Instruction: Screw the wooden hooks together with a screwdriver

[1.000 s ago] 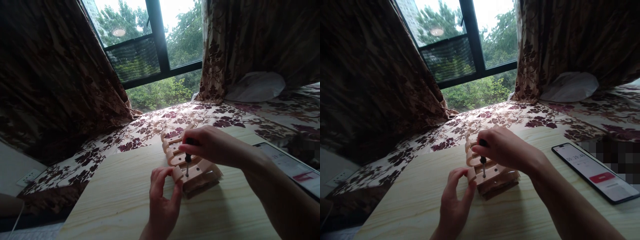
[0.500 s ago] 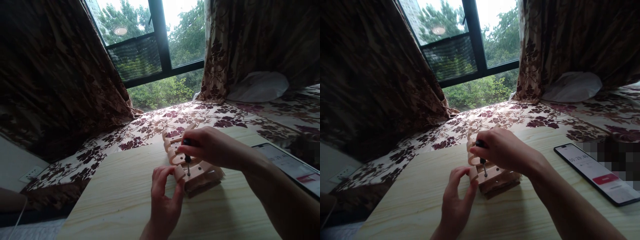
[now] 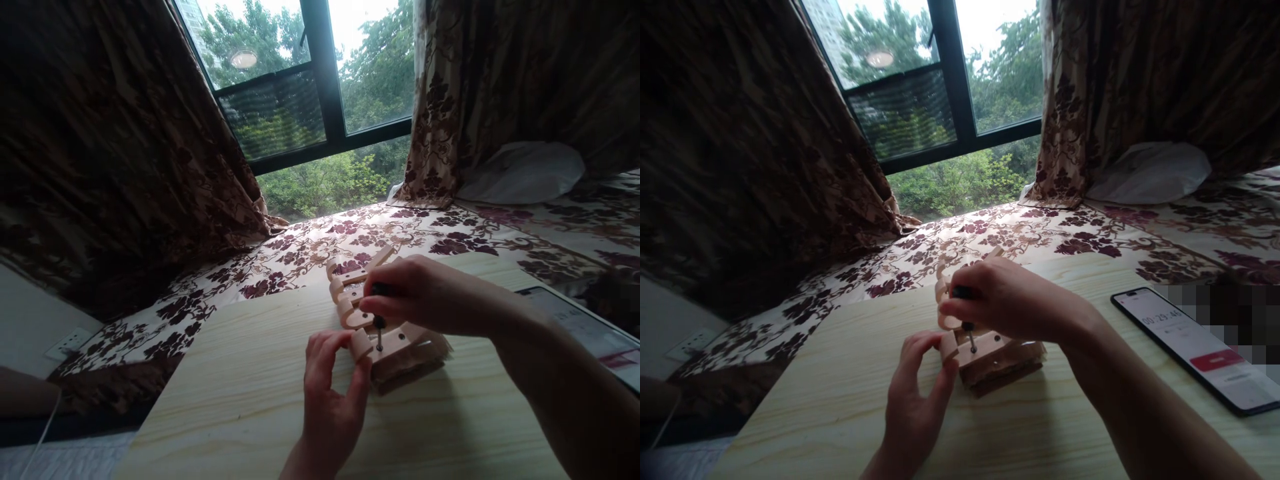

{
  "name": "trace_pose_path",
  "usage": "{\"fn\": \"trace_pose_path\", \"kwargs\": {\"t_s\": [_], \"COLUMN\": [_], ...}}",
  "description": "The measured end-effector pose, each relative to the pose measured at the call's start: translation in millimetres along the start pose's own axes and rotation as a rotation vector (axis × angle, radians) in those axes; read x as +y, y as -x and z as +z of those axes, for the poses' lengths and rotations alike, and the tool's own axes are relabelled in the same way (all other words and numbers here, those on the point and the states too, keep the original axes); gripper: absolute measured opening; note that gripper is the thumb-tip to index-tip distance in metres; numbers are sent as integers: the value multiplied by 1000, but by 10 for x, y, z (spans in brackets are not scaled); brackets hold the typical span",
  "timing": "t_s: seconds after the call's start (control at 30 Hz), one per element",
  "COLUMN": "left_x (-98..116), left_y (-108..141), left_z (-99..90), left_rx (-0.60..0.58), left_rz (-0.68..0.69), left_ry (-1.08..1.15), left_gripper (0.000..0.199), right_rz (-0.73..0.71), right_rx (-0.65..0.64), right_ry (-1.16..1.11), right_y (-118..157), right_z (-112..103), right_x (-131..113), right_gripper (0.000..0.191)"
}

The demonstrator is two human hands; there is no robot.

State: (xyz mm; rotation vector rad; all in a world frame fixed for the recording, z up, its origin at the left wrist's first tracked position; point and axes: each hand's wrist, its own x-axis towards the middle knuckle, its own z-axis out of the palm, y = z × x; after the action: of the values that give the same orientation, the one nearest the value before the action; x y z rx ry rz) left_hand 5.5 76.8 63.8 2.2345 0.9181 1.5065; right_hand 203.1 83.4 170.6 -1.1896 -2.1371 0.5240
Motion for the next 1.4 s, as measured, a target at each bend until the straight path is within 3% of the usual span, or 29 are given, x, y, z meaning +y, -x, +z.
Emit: {"fn": "trace_pose_path", "kwargs": {"t_s": [0.13,0.27,0.37,0.6,0.77,0.87,1.1,1.2,1.33,1.4], "left_x": [3,4,-2,1,10,12,11,6,2,3], "left_y": [3,5,8,4,6,7,3,-1,0,2], "left_z": [-1,-1,0,-3,-2,-3,0,4,-1,-4], "left_rx": [1,3,-1,-5,-7,0,-6,-6,-8,-6], "left_rz": [1,3,0,-8,-9,-3,-6,-5,-6,-4], "left_ry": [-3,2,10,5,5,4,-1,-2,1,2], "left_gripper": [19,19,20,19,19,18,18,19,20,20], "right_rz": [57,-17,-6,111,1,-54,37,-6,-67,-47], "right_rx": [140,13,-90,98,-34,-68,114,54,-92,-93], "right_ry": [144,29,-55,229,37,-21,205,128,-76,-70], "right_y": [-32,40,67,-9,66,70,0,43,91,81], "right_z": [48,-26,-66,3,-54,-70,21,-7,-71,-81], "right_x": [8,-42,-15,43,-54,-49,-2,-29,-43,-29], "right_gripper": [33,16,20,28,12,15,26,11,14,15]}}
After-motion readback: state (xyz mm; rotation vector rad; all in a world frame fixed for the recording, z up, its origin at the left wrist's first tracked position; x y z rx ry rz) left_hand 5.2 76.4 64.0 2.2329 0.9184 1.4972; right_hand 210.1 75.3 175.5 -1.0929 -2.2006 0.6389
